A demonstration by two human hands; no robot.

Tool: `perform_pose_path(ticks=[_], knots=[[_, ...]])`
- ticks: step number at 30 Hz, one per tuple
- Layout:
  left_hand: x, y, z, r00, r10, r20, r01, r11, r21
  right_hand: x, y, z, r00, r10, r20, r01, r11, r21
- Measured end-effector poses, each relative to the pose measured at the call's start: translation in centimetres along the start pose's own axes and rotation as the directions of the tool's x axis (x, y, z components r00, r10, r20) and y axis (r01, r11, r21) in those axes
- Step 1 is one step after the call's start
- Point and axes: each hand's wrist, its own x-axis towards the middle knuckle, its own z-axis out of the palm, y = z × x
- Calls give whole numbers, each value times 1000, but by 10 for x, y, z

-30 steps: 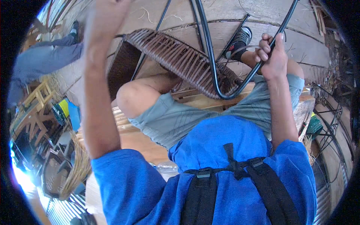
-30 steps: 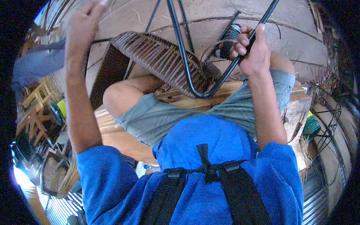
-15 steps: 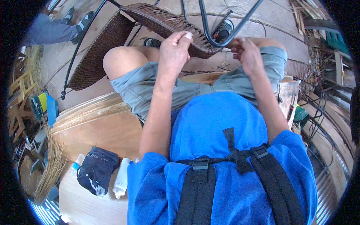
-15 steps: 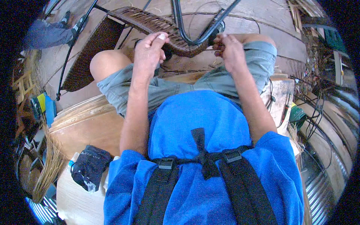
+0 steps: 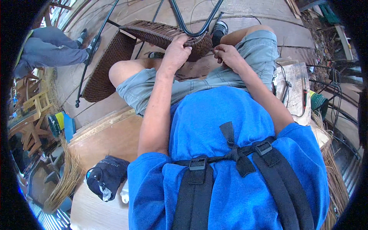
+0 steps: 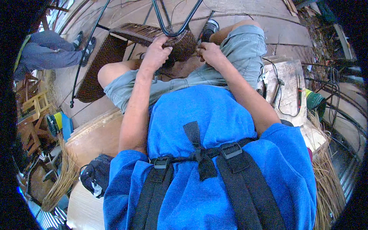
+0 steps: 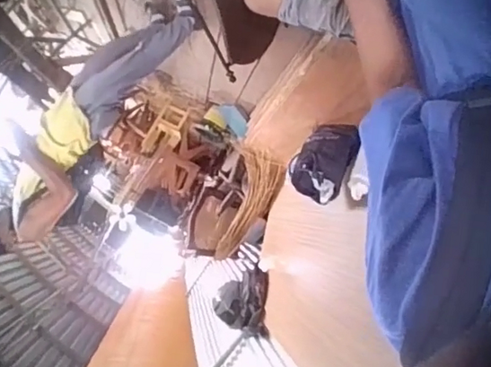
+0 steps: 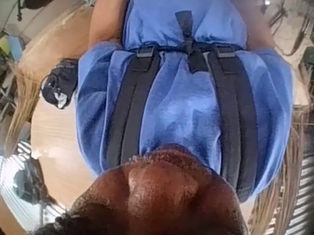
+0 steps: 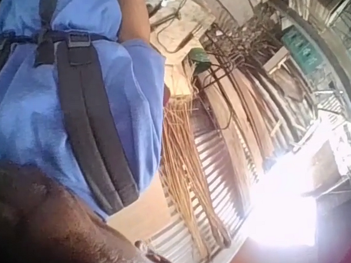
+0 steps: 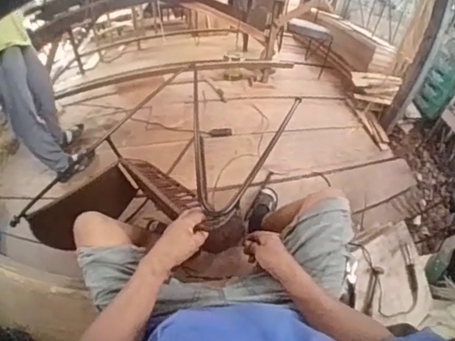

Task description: Weaving a chair using plastic strips onto a metal frame.

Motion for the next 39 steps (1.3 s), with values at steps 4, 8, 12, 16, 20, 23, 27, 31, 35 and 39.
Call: perform_pose_path(ticks=[4,8,12,16,20,23,27,31,35,39], knots=[[1,-4,2,991,130,-13,-127,983,131,4,3,3,999,-37,12,38,993,-110],[-2,-3,4,991,132,-9,-130,984,120,3,2,3,999,-38,-6,37,993,-109],[-5,1,10,984,156,-83,-144,981,127,-2,-1,2,999,-37,11,37,998,-52],[-5,3,20,972,147,-182,-107,971,214,1,2,2,997,-67,23,68,995,-73],[-2,0,20,968,156,-194,-121,977,178,13,13,4,993,-110,34,114,986,-125],[1,2,8,993,51,-103,-47,998,46,19,19,4,987,-161,24,162,964,-210],[2,12,-11,986,-139,89,144,988,-58,16,17,2,983,-180,32,183,970,-158],[3,24,-14,941,-338,-2,322,898,-299,6,7,1,991,-126,39,131,974,-183],[-10,25,-25,859,-460,-222,111,593,-798,-2,-3,-2,997,-63,40,65,996,-57],[-59,24,-39,814,-570,-108,190,437,-879,0,-16,-19,1000,-27,3,25,958,287]])
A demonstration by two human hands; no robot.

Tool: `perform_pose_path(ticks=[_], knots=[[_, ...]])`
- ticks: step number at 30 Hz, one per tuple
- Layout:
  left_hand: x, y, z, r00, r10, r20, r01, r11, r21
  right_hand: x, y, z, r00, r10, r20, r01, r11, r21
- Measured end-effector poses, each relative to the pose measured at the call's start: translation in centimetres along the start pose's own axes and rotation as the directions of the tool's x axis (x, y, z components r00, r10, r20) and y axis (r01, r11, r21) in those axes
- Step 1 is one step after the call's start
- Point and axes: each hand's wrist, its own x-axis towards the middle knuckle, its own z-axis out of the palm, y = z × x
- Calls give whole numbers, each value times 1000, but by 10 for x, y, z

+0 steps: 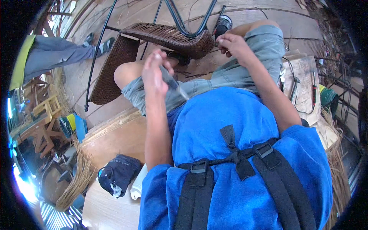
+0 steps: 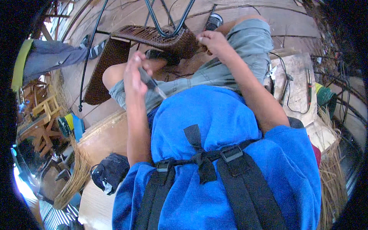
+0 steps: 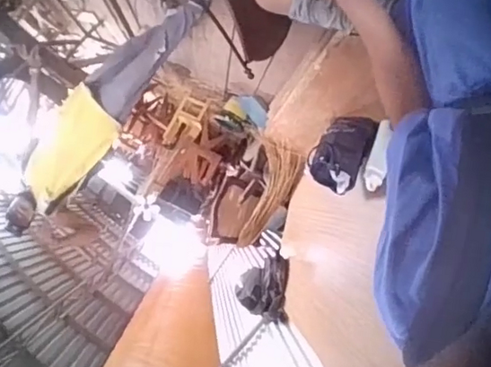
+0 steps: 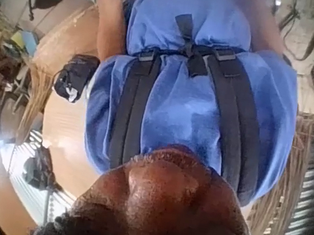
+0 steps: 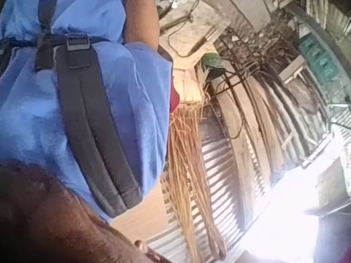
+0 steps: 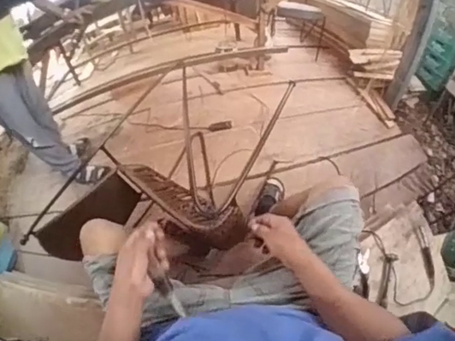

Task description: Weaving a chair using plastic strips onto a metal frame.

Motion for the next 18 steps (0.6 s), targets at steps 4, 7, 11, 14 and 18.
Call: perform_pose_path(ticks=[4,7,11,14,18], knots=[[-51,9,-29,980,140,144,-201,668,717,19,-17,-12,999,35,40,-35,999,-3],[-68,33,-38,959,-66,276,-267,124,956,44,-22,-17,997,75,29,-73,995,-73],[-72,45,-24,863,-394,316,-437,-266,859,82,-18,-18,988,34,152,-50,994,100],[-63,52,-16,819,-486,304,-458,-236,857,105,-11,-13,941,44,337,-104,981,161],[-38,79,-27,779,-599,184,-341,-159,926,131,-18,-8,753,164,637,-210,978,-3]])
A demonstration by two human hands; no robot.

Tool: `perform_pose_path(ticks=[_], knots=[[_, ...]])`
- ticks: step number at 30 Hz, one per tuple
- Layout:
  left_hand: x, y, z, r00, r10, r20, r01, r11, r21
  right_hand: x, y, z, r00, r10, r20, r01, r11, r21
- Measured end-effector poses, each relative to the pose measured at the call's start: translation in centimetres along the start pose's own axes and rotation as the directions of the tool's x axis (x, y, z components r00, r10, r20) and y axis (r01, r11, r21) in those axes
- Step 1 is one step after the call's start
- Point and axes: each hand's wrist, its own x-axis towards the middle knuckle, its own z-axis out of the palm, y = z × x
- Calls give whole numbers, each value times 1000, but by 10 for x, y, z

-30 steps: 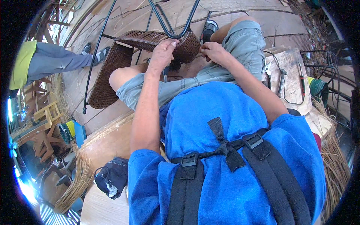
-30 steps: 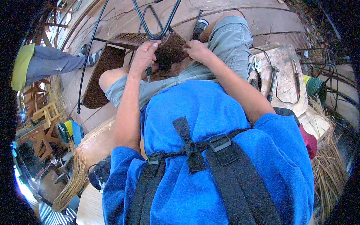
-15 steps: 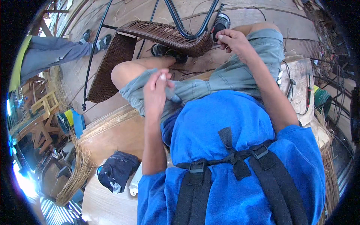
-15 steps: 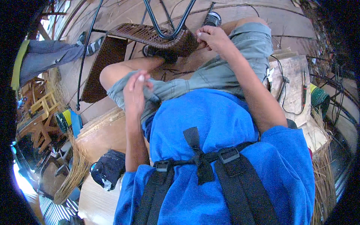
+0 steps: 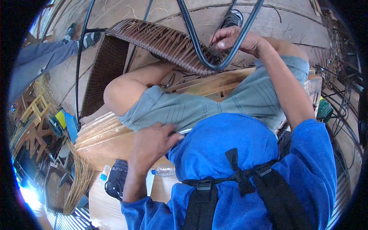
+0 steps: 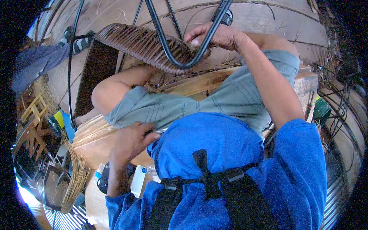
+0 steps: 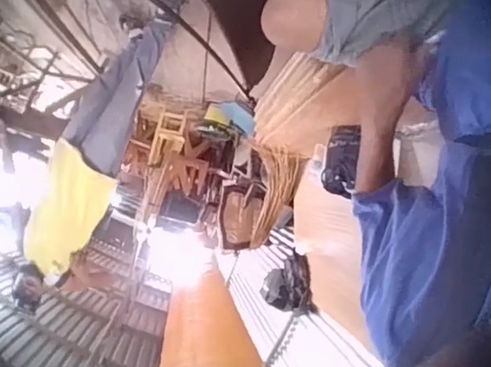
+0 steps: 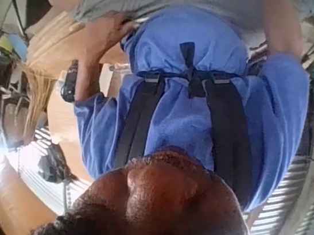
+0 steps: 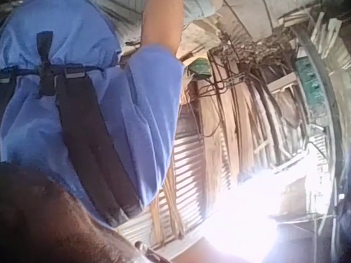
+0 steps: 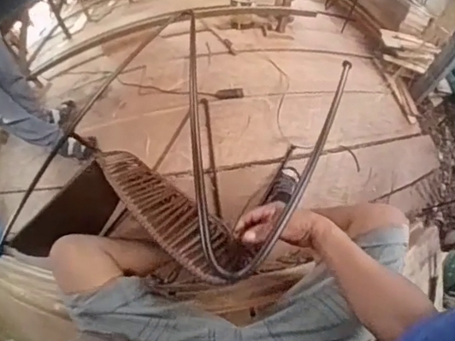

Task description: Weaving a chair using plastic strips onto a metal frame.

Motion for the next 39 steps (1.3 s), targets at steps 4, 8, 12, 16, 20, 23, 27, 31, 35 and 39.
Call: perform_pose_path(ticks=[4,8,12,16,20,23,27,31,35,39], knots=[[12,-23,-23,949,-222,-224,56,817,-574,12,-19,5,943,-38,330,32,999,23],[33,-18,-20,942,-329,-64,50,328,-943,15,-25,18,905,58,421,-77,997,29],[54,-15,-19,933,-353,-72,109,466,-878,18,-29,14,856,70,513,-60,998,-37],[62,-18,-26,918,-397,-1,144,337,-930,9,-31,1,916,126,381,-45,976,-214],[64,-20,-31,895,-444,55,188,261,-947,8,-24,-1,925,-31,378,67,995,-81],[68,-22,-34,926,-376,28,157,316,-936,11,-21,0,909,19,416,17,997,-81],[72,-23,-36,939,-341,29,173,401,-900,14,-21,4,906,32,422,1,997,-77],[73,-20,-37,920,-392,33,205,406,-891,14,-24,7,905,29,425,16,995,-102],[74,-20,-40,929,-369,37,201,419,-885,15,-24,11,871,37,489,-24,999,-34],[72,-18,-46,936,-344,76,234,447,-864,13,-23,11,875,-17,484,53,997,-62]])
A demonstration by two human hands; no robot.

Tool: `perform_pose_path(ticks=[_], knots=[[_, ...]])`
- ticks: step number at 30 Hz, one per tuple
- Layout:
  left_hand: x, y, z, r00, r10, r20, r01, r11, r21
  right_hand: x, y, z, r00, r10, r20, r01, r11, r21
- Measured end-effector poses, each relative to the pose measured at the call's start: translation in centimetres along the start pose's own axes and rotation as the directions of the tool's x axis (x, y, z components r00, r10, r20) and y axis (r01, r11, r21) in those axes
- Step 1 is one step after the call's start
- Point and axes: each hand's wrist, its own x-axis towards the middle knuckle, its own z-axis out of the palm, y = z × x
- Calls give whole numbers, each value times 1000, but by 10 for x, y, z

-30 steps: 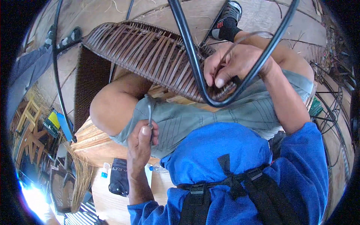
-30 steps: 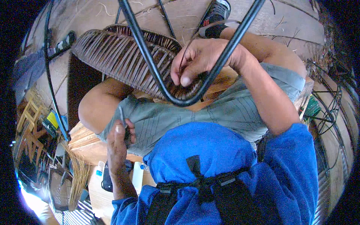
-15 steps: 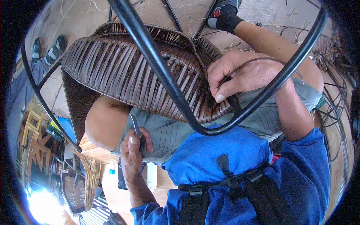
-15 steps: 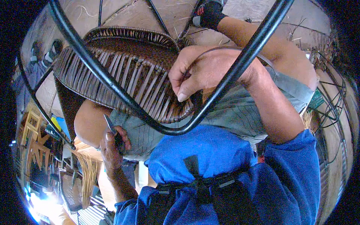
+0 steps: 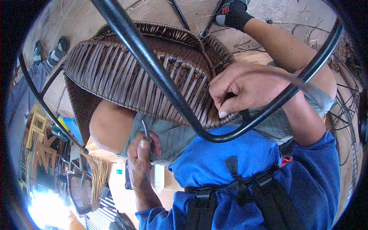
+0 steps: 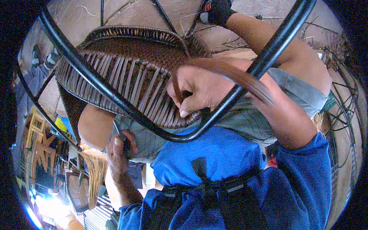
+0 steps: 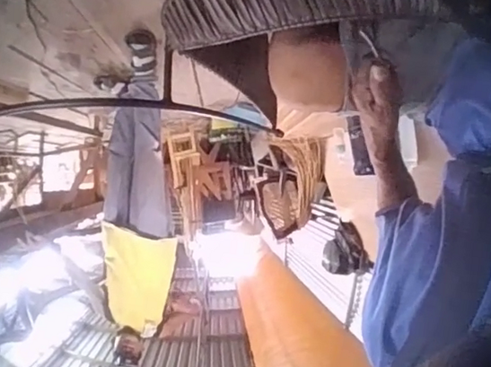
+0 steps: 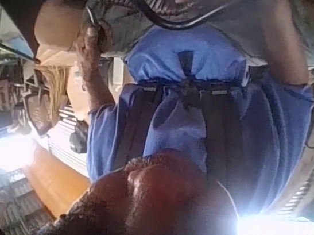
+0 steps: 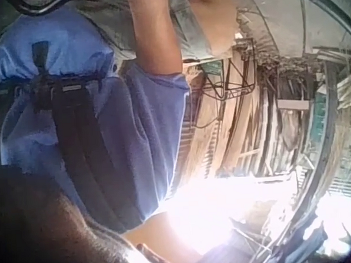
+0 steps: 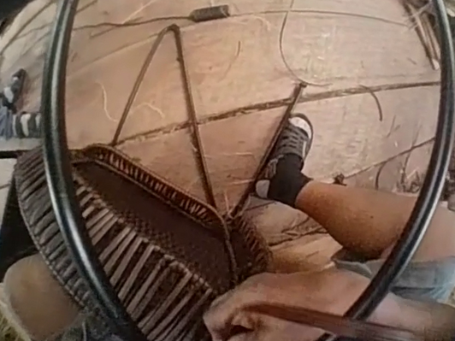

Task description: Weaving a chair using plastic strips onto a metal frame.

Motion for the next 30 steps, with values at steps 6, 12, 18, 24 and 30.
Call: perform_pose_path(ticks=[6,12,18,24,30], knots=[[-13,4,9,989,-61,136,52,997,64,6,2,5,977,-199,-76,178,959,-221],[-12,-3,38,983,78,169,-109,977,185,14,-11,6,994,106,31,-100,982,-163],[-8,-20,81,961,158,-228,-194,970,-146,-3,-5,11,941,-58,-333,37,997,-69],[7,-31,98,890,322,-324,-425,843,-329,7,-3,14,949,-58,-310,22,993,-118],[9,-29,113,857,439,-271,-515,767,-383,13,-22,25,896,242,-371,-317,936,-153]])
